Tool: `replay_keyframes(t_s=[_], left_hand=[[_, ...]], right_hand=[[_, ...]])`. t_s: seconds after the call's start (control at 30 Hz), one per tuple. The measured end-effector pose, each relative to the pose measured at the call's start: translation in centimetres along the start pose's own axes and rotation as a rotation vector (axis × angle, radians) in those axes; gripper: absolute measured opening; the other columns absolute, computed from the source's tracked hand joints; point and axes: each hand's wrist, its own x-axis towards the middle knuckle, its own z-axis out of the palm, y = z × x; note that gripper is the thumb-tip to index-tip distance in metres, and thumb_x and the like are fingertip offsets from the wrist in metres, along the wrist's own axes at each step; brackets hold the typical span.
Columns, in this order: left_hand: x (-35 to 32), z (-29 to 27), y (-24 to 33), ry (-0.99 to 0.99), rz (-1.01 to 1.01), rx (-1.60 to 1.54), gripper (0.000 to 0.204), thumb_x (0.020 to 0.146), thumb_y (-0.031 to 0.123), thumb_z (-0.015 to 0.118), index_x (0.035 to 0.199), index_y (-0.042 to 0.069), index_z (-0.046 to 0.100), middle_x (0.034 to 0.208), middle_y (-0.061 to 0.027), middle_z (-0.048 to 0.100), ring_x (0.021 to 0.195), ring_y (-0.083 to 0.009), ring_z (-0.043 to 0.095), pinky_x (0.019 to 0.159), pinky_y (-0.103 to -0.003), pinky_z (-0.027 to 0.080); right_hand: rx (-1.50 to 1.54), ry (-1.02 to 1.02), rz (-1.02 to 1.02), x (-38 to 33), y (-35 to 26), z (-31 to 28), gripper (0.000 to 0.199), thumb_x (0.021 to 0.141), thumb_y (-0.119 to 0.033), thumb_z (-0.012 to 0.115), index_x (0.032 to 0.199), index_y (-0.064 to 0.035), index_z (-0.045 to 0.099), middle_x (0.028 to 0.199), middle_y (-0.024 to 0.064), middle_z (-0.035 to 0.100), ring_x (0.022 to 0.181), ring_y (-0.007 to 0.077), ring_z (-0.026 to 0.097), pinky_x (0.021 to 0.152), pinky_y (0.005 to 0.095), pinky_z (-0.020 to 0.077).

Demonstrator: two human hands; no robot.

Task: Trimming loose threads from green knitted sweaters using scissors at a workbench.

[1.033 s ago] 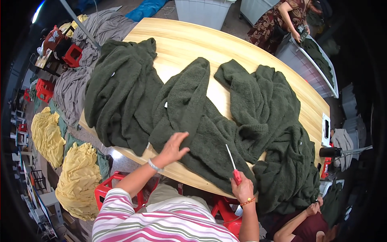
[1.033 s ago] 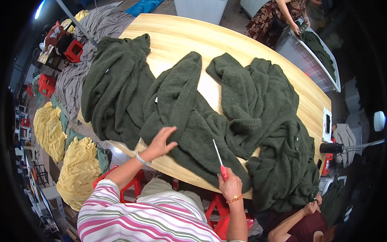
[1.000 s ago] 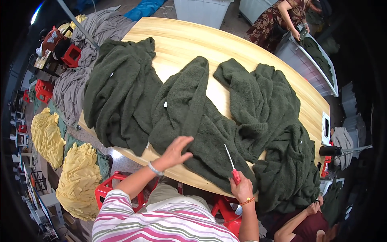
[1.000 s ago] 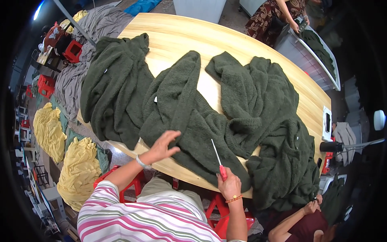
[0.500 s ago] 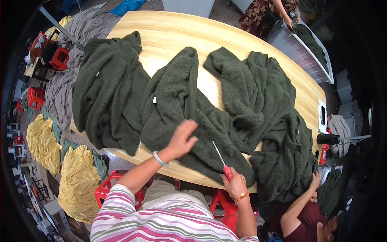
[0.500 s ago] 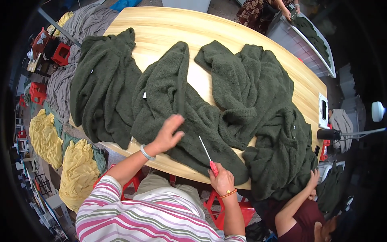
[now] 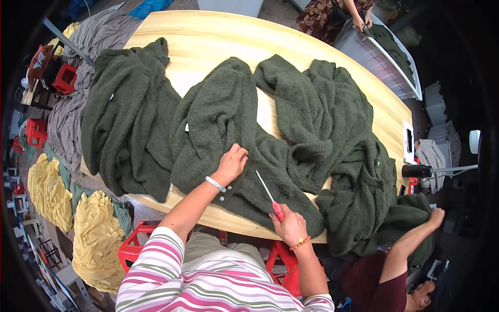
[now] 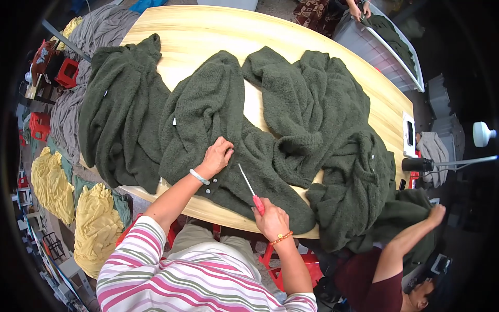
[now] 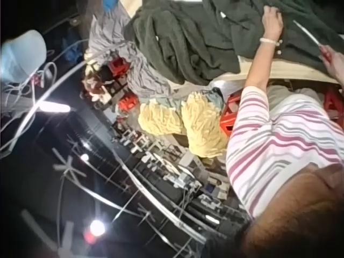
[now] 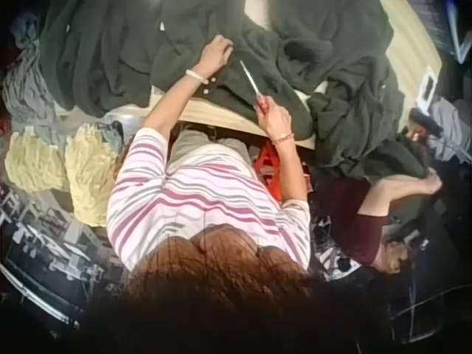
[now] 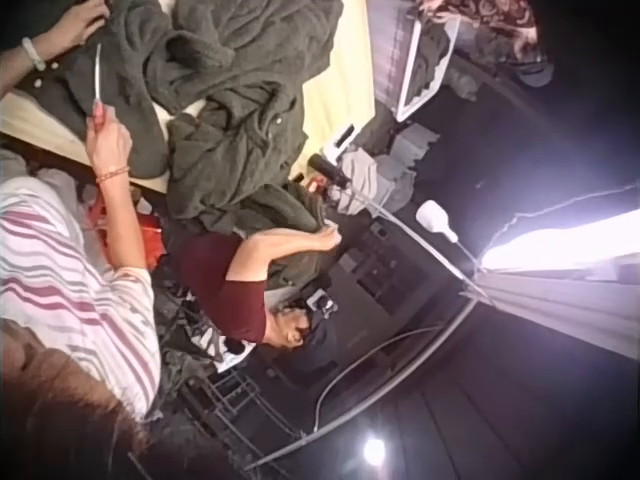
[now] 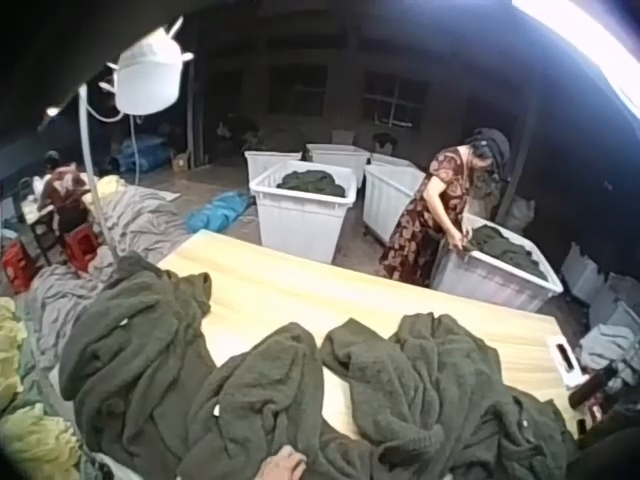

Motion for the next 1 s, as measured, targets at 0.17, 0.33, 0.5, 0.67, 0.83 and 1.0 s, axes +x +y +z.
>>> replay_keyframes(t_s=[0.17, 0.33, 0.5, 0.67, 0.83, 1.0], left_hand=[[-0.5, 0.8, -0.9, -0.100, -0.219, -0.329, 0.011, 0.083, 0.007, 0.067, 0.088, 0.000, 0.060, 0.081, -0.0095, 0.061, 0.070, -0.0207, 0.064, 0.067, -0.032, 0.053], [-0.7, 0.9, -3.7, -0.192, -0.368, -0.652, 0.010, 0.085, 0.008, 0.065, 0.093, 0.000, 0.064, 0.083, -0.0025, 0.065, 0.070, -0.0073, 0.059, 0.066, -0.024, 0.050], [-0.6, 0.3, -3.4, -0.208, -0.389, -0.740, 0.010, 0.086, 0.006, 0.063, 0.094, 0.000, 0.067, 0.082, 0.0005, 0.066, 0.072, -0.0049, 0.057, 0.066, -0.022, 0.049], [-1.8, -1.9, 1.0, -0.155, -0.350, -0.478, 0.030, 0.083, -0.001, 0.064, 0.113, 0.001, 0.059, 0.089, -0.0061, 0.065, 0.074, -0.0104, 0.061, 0.068, -0.025, 0.050], [-5.5, -2.2, 1.8, -0.130, -0.134, -0.183, 0.036, 0.077, -0.003, 0.067, 0.111, 0.003, 0.058, 0.087, -0.0114, 0.060, 0.067, -0.0219, 0.061, 0.064, -0.035, 0.051], [-5.5, -0.7, 1.0, -0.172, -0.021, 0.008, 0.024, 0.075, 0.002, 0.068, 0.098, 0.005, 0.059, 0.098, -0.0151, 0.056, 0.084, -0.0383, 0.061, 0.070, -0.046, 0.051]], right_hand=[[-0.079, -0.066, 0.046, 1.6, -1.1, 0.2, 0.028, 0.086, -0.031, 0.063, 0.101, -0.0076, 0.063, 0.082, 0.0223, 0.067, 0.083, 0.0428, 0.065, 0.076, 0.0515, 0.0507], [-0.160, -0.065, 0.004, 3.0, -1.2, 1.0, 0.028, 0.085, -0.030, 0.064, 0.098, -0.0052, 0.064, 0.082, 0.0227, 0.068, 0.081, 0.0404, 0.067, 0.075, 0.0488, 0.0529], [-0.135, -0.085, 0.050, 3.6, -1.6, 0.8, 0.029, 0.084, -0.031, 0.064, 0.098, -0.0055, 0.063, 0.084, 0.0232, 0.067, 0.085, 0.0428, 0.065, 0.077, 0.0508, 0.0510], [-0.045, -0.018, 0.042, 2.7, -0.7, 0.2, 0.029, 0.086, -0.030, 0.064, 0.104, -0.0076, 0.063, 0.085, 0.0231, 0.068, 0.085, 0.0426, 0.065, 0.077, 0.0501, 0.0516], [-0.035, 0.000, 0.020, 1.0, 1.0, 0.7, 0.026, 0.086, -0.029, 0.064, 0.104, -0.0100, 0.062, 0.079, 0.0225, 0.066, 0.080, 0.0436, 0.064, 0.072, 0.0514, 0.0504], [-0.125, -0.091, -0.008, -0.2, 1.0, 1.2, 0.027, 0.087, -0.031, 0.063, 0.102, -0.0083, 0.062, 0.079, 0.0215, 0.067, 0.080, 0.0421, 0.065, 0.073, 0.0505, 0.0513]])
